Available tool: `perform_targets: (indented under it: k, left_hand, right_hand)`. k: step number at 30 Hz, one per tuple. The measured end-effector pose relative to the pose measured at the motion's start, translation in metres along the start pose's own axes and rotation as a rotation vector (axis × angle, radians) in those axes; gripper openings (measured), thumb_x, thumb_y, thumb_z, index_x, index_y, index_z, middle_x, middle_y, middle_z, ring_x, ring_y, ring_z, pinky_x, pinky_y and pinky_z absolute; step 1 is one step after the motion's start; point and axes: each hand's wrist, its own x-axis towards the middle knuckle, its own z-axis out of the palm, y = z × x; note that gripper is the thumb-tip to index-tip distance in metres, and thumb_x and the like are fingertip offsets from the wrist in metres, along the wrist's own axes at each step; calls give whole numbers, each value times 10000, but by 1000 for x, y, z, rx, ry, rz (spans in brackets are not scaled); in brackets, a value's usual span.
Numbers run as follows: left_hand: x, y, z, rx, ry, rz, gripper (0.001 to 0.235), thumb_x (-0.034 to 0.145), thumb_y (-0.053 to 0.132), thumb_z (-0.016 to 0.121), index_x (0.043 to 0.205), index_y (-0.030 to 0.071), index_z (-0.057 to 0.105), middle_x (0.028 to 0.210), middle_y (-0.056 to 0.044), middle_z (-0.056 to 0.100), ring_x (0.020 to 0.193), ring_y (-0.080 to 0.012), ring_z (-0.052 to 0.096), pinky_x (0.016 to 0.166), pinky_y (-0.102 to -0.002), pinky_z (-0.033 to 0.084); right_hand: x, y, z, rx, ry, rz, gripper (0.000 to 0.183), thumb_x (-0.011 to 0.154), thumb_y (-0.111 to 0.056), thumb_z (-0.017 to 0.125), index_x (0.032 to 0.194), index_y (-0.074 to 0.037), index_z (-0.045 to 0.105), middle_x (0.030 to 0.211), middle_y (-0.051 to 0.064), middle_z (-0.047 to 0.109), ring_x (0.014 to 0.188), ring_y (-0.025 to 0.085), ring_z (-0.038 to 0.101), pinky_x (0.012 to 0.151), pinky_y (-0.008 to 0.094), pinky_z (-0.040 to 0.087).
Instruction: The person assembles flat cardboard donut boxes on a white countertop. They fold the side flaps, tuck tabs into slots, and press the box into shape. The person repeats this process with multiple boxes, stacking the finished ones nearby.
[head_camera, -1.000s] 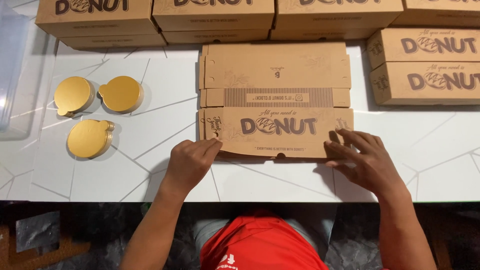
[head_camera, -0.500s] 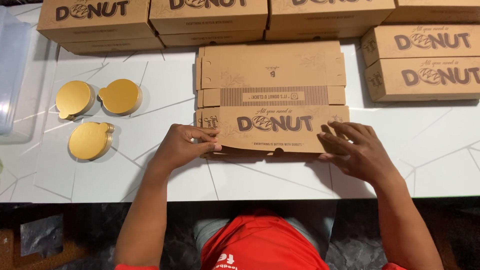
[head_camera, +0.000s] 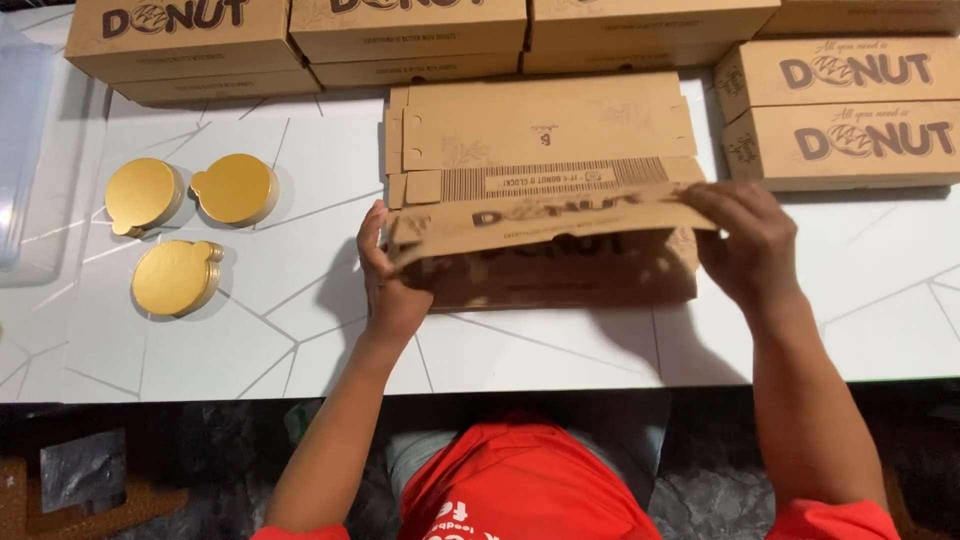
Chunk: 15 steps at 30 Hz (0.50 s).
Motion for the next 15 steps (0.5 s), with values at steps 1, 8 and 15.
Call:
perform_targets:
  k: [1,8,15]
  left_hand:
    - [8,-1,-3,-1,-1,-1,976,868,69,876,1568,116,198,1634,-162,197,1594,-327,220,1293,-492,391]
    - [95,22,-21,195,108,-57,967,900,353,846,1605,176,208,1703,-83,249,1595,-315,292,1207,-559,386]
    - [164,37,-52,244,98,141,263,900,155,862,816,58,633,800,-32,593,767,-154,525,693,-338,439]
  right_hand:
    - [12,-1,-4,-1,-1,2,269,948,188,714,1180,65,773,1151,240,772,1020,366,739,865,447,593]
    - [75,8,-26,46,291,-80,221,1019,308,684,1173,178,774,1075,307,745,976,431,705,875,485,561]
    - [101,8,-80,166,279,-58,235,1362,-7,655,1283,212,626,1249,364,640,1201,483,608,1143,536,458]
